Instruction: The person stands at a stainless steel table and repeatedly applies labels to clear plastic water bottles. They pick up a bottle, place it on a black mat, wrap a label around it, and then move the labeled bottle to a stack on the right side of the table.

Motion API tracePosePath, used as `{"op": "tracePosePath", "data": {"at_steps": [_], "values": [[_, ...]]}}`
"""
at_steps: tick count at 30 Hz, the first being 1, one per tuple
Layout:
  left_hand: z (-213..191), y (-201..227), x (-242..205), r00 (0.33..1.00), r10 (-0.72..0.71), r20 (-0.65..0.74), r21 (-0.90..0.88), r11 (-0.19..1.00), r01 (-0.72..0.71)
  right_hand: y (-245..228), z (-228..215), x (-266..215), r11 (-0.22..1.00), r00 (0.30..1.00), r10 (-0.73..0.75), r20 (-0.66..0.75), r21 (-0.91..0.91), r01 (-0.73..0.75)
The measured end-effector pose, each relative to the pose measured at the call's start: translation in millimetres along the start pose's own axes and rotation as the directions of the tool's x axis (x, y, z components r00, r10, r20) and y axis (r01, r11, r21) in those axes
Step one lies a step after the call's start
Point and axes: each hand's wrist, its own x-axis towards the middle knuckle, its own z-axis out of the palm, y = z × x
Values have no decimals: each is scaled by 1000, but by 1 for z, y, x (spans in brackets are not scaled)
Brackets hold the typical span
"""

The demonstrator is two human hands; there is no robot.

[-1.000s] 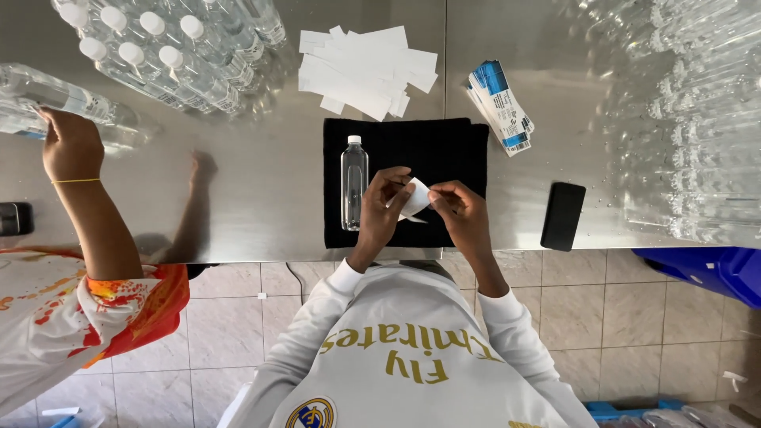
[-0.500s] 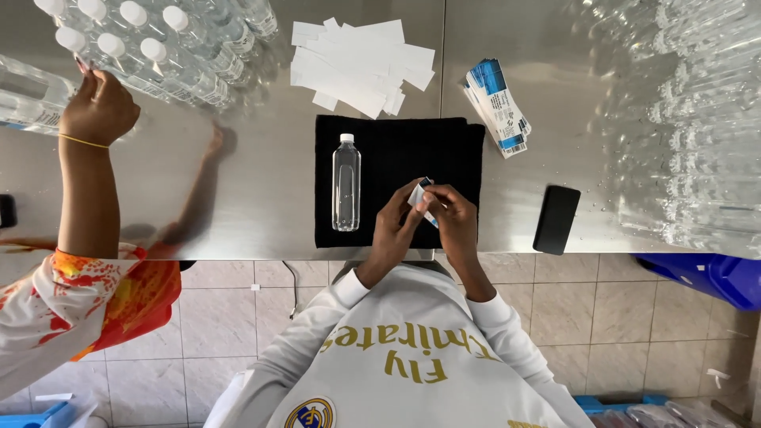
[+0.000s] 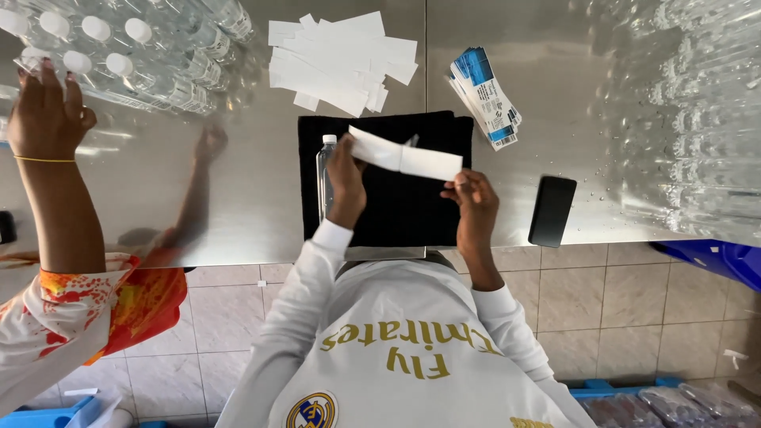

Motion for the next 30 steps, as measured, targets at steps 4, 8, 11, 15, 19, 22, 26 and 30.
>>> {"op": "tracePosePath", "data": {"at_steps": [4, 8, 11, 15, 19, 22, 26, 30], "values": [[1, 38, 101, 998, 41, -54, -98, 994, -46, -14, -29, 14, 992, 987, -35, -155, 112, 52], [5, 52, 184, 971, 229, -63, -39, 972, -232, -29, -43, 19, 991, 964, -42, -263, 115, 74], [-4, 57, 165, 918, 396, 9, 232, 893, -387, -26, -42, 14, 987, 963, -80, -258, 115, 113], [10, 61, 24, 685, 510, 520, 300, 642, -705, -23, -17, 1, 974, 976, -150, -158, 146, 173], [13, 42, -96, 628, 204, 751, 181, 851, -493, -25, 28, -19, 976, 987, -149, -58, 149, 156], [-6, 25, -110, 661, 134, 738, 158, 918, -363, -58, 66, -46, 994, 970, -111, 215, 34, 106], [-33, 46, -94, 799, 130, 587, -38, 990, -133, -56, 84, -63, 995, 867, -78, 493, -9, 95], [-64, 81, -78, 862, 165, 480, -101, 986, -132, -30, 81, -74, 994, 785, 1, 619, -88, 69]]}}
